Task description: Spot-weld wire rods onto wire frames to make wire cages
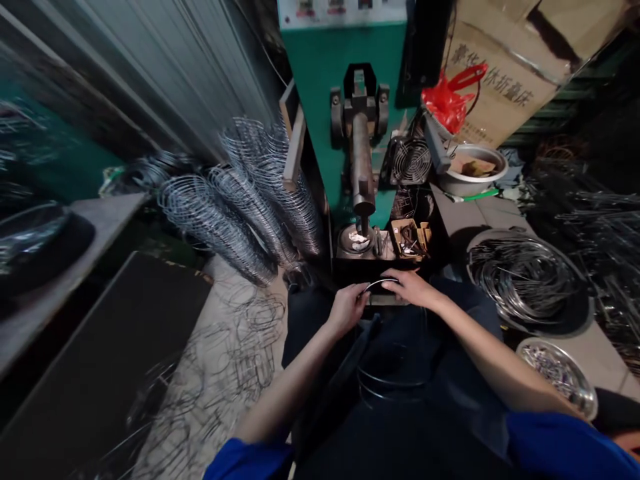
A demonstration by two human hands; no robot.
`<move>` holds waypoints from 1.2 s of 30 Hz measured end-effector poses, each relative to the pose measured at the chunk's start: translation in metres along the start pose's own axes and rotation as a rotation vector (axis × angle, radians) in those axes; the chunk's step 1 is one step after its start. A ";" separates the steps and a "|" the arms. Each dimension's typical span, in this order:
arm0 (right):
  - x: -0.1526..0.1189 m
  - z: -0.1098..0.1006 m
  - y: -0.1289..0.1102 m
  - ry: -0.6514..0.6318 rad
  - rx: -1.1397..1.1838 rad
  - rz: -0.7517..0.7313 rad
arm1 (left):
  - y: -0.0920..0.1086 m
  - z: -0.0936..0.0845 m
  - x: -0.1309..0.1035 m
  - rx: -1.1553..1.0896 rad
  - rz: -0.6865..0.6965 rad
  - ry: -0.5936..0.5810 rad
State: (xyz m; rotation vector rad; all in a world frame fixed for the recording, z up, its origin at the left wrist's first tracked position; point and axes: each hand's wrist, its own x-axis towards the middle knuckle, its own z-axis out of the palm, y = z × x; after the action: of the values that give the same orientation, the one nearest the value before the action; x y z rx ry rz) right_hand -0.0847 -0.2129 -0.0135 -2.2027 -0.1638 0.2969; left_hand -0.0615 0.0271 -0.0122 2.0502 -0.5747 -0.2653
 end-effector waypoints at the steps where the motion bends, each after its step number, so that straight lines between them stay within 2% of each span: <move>1: -0.006 0.006 0.006 0.122 -0.061 -0.036 | -0.002 0.007 0.004 0.052 0.021 0.025; 3: -0.024 0.014 0.020 0.313 -0.154 -0.073 | -0.007 0.017 0.005 0.091 0.017 0.073; 5: -0.040 0.019 0.033 0.384 -0.208 -0.073 | -0.013 0.023 0.003 0.132 0.017 0.084; 8: -0.043 0.023 0.044 0.370 -0.269 -0.074 | -0.017 0.025 0.006 0.216 0.012 0.066; 12: -0.022 0.022 0.044 0.316 -0.296 -0.086 | -0.016 0.022 0.022 0.336 0.005 0.049; 16: -0.003 0.013 0.034 0.267 -0.254 -0.109 | -0.013 0.010 0.035 0.404 0.028 0.043; 19: 0.007 0.004 0.024 0.282 -0.241 -0.132 | -0.011 -0.001 0.042 0.415 0.060 0.046; 30: 0.041 -0.031 -0.030 0.297 -0.572 -0.083 | 0.007 -0.042 0.065 0.427 0.167 0.122; 36: 0.052 -0.047 -0.044 0.281 -0.462 -0.144 | 0.024 -0.058 0.071 0.532 0.170 0.117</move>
State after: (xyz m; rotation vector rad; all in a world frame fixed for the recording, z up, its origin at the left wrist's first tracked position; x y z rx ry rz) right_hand -0.0226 -0.2103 0.0411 -2.6421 -0.2531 -0.1495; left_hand 0.0167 0.0247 0.0414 2.4840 -0.8045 0.1246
